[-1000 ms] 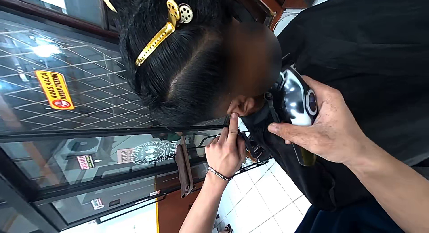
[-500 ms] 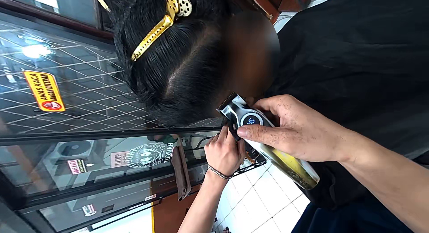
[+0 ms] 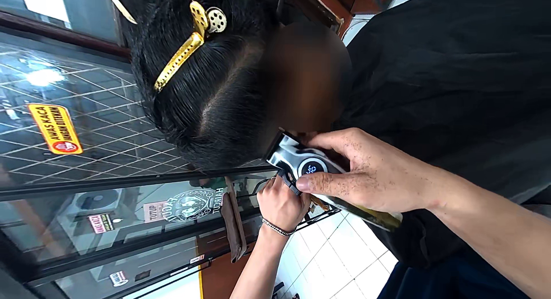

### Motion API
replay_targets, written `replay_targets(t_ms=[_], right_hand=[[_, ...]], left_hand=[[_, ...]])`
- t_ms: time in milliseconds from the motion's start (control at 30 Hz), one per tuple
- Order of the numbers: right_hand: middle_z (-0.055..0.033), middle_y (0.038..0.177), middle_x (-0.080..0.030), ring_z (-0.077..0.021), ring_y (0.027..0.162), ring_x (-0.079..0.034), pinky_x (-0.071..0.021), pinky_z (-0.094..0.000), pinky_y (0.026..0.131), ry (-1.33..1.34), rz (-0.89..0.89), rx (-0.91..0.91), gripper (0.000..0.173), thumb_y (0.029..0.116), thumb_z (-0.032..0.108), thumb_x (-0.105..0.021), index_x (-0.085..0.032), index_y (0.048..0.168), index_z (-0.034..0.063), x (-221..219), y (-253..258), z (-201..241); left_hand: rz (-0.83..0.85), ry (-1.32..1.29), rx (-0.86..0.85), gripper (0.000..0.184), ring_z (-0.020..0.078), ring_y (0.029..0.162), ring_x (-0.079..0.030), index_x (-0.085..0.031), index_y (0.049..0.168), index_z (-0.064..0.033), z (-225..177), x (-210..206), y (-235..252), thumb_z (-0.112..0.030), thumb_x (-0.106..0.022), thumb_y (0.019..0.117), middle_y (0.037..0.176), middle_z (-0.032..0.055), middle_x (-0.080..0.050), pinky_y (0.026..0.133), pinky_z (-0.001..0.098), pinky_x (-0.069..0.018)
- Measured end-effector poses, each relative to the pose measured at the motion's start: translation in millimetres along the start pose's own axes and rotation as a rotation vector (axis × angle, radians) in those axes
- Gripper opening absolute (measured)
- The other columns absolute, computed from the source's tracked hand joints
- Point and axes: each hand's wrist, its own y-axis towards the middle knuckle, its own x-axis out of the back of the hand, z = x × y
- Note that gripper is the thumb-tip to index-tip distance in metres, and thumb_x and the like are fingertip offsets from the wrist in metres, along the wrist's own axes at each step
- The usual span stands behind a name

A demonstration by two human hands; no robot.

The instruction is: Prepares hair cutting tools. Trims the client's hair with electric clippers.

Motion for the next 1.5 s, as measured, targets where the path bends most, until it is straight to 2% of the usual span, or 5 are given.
replay_targets(t_ms=[400,1133,1333,1400,1500], right_hand=[[0.0041,0.073,-0.065,-0.0007,0.064,-0.063,-0.0508,-0.0188,0.054,0.064,0.061,-0.039,0.025,0.0997,0.035,-0.066,-0.07,0.095,0.0112,16.0,9.2,-4.7],[0.0037,0.075,-0.064,-0.001,0.065,-0.061,-0.0488,-0.0197,0.056,-0.024,0.117,-0.094,0.028,0.0998,0.038,-0.066,-0.07,0.102,0.0104,31.6,13.1,-0.9],[0.0028,0.08,-0.066,-0.0012,0.073,-0.063,-0.0521,-0.0204,0.063,-0.04,0.242,0.086,0.021,0.094,0.025,-0.074,-0.07,0.106,0.0084,19.3,-0.1,7.2],[0.0033,0.085,-0.069,0.0014,0.078,-0.065,-0.0546,-0.016,0.068,0.11,0.304,0.147,0.022,0.0953,0.02,-0.068,-0.07,0.111,0.0055,21.7,-10.4,1.3],[-0.0005,0.084,-0.068,-0.0043,0.069,-0.066,-0.058,-0.02,0.06,0.544,0.105,0.122,0.027,0.0973,0.017,-0.05,-0.066,0.116,0.0043,25.5,-26.1,-7.6]], left_hand=[[0.045,0.01,0.016,0.034,0.0255,0.056,-0.065,-0.071,0.091,-0.0013,-0.9,3.9,3.0,-0.025,-0.047,0.0957,0.075,0.0139,-0.07,0.046,0.0386,-0.0455],[0.051,0.025,0.033,0.033,0.0259,0.058,-0.066,-0.072,0.1,0.003,-5.1,4.7,5.0,-0.018,-0.047,0.0964,0.075,0.0138,-0.07,0.046,0.0383,-0.046],[-0.033,-0.058,-0.022,0.044,0.0269,0.063,-0.07,-0.066,0.072,-0.0054,2.4,3.9,-11.7,-0.039,-0.053,0.097,0.068,0.0136,-0.069,0.054,0.0434,-0.0523],[-0.075,-0.159,-0.008,0.044,0.0231,0.068,-0.072,-0.07,0.085,-0.0013,4.3,4.3,-16.9,-0.042,-0.056,0.0964,0.075,0.0139,-0.073,0.061,0.0404,-0.0563],[-0.097,-0.21,0.032,0.054,0.0191,0.057,-0.064,-0.049,0.136,0.0162,-8.7,7.5,0.7,-0.022,-0.048,0.0987,0.071,0.0124,-0.068,0.05,0.0346,-0.0506]])
